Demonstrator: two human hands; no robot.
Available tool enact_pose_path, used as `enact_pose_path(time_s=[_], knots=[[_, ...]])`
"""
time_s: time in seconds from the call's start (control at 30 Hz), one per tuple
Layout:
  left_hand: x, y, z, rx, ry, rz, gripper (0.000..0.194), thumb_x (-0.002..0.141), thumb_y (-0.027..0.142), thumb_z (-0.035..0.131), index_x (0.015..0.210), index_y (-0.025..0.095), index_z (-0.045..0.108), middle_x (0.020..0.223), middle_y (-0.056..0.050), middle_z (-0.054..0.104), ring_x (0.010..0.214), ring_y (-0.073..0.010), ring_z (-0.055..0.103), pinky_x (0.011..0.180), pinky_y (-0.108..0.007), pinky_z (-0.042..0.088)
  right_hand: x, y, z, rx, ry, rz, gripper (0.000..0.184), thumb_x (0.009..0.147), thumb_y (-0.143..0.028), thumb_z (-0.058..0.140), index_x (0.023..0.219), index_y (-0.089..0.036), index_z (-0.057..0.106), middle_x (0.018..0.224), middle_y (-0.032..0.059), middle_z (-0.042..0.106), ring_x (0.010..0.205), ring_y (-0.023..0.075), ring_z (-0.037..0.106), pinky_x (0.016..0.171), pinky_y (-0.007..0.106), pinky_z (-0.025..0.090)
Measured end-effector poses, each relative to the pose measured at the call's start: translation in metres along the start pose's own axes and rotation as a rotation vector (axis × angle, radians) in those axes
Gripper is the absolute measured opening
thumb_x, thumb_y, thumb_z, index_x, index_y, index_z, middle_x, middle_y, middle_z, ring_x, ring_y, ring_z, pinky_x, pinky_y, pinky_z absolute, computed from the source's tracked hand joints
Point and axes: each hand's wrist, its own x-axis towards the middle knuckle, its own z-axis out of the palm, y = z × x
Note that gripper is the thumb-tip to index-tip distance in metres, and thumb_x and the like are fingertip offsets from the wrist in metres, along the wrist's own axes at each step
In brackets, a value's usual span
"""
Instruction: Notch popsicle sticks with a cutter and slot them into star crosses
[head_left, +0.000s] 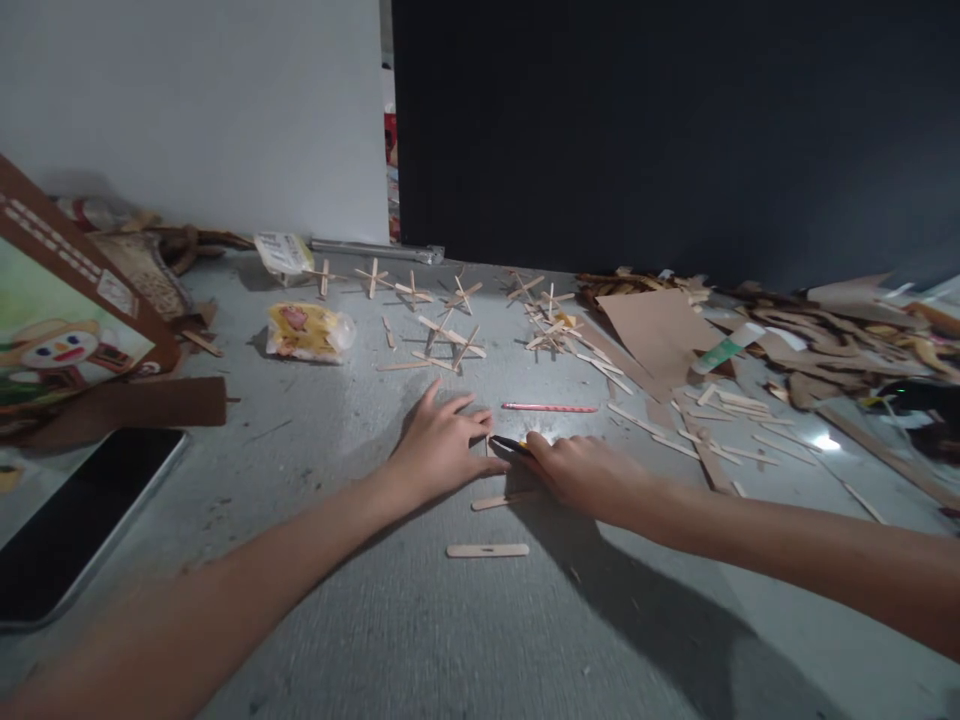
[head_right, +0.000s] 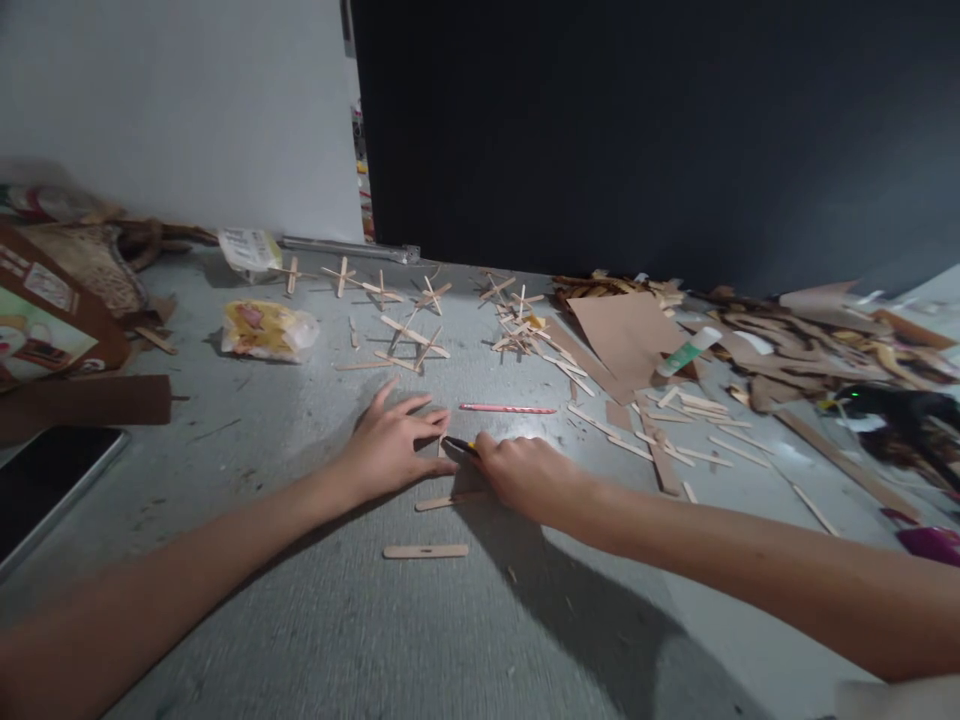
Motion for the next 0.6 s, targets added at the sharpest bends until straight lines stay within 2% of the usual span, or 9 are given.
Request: enact_pose_path(time_s=[0.07,0.2,0.27,0.33,0.5,0.6], knots=[[0.001,0.0,-0.001,-0.013,-0.027,-0.003,0.04,0.089,0.058,0.075,0.118,0.03,0.081,0.142,-0.005,0.071,0.152,-0.0354,0.046,0.13,-0.065,0.004,0.0,0.0,0.003,-0.004,0.016,0.004,0.026,0.113,-0.027,0.037,0.117,-0.012,0.059,0.085,0.0152,0.076,0.078,0.0265,0.077,0.054,0.029,0.028],[0.015,-0.015,-0.014,-0.105,-0.253,0.058,0.042,0.084,0.049,0.084,0.123,0.036,0.077,0.147,-0.002,0.066,0.158,-0.0348,0.035,0.128,-0.07,-0.002,0.001,0.0,0.004,-0.004,0.019,-0.012,0.027,0.114,-0.028,0.036,0.118,-0.012,0.058,0.084,0.0146,0.076,0.077,0.0257,0.076,0.054,0.029,0.03],[0.02,-0.021,-0.019,-0.132,-0.3,0.084,0.047,0.084,0.05,0.084,0.128,0.038,0.075,0.147,-0.002,0.066,0.16,-0.0336,0.032,0.128,-0.07,-0.004,0.0,-0.002,0.002,-0.013,0.005,-0.007,0.029,0.114,-0.029,0.036,0.118,-0.012,0.058,0.083,0.0148,0.076,0.076,0.0256,0.077,0.054,0.029,0.03],[0.02,-0.021,-0.019,-0.12,-0.273,0.09,0.047,0.085,0.056,0.081,0.128,0.038,0.075,0.145,-0.002,0.068,0.159,-0.0338,0.033,0.127,-0.07,-0.007,-0.001,-0.003,0.002,-0.025,0.011,0.004,0.03,0.114,-0.029,0.035,0.118,-0.012,0.059,0.082,0.015,0.076,0.075,0.0257,0.076,0.054,0.029,0.03],[0.0,0.003,-0.005,0.027,-0.024,0.022,0.047,0.089,0.065,0.073,0.12,0.03,0.08,0.139,-0.004,0.073,0.151,-0.0359,0.046,0.129,-0.067,-0.012,-0.001,-0.004,0.011,-0.016,0.034,0.018,0.027,0.112,-0.025,0.037,0.118,-0.012,0.06,0.083,0.0145,0.077,0.071,0.0247,0.074,0.053,0.028,0.029],[-0.006,0.012,-0.001,0.072,0.04,0.0,0.047,0.096,0.064,0.063,0.118,0.027,0.081,0.138,-0.006,0.074,0.15,-0.0358,0.047,0.129,-0.066,-0.011,-0.001,-0.004,0.013,-0.005,0.04,0.029,0.024,0.11,-0.022,0.039,0.116,-0.012,0.06,0.083,0.0143,0.076,0.071,0.0241,0.074,0.053,0.028,0.028]])
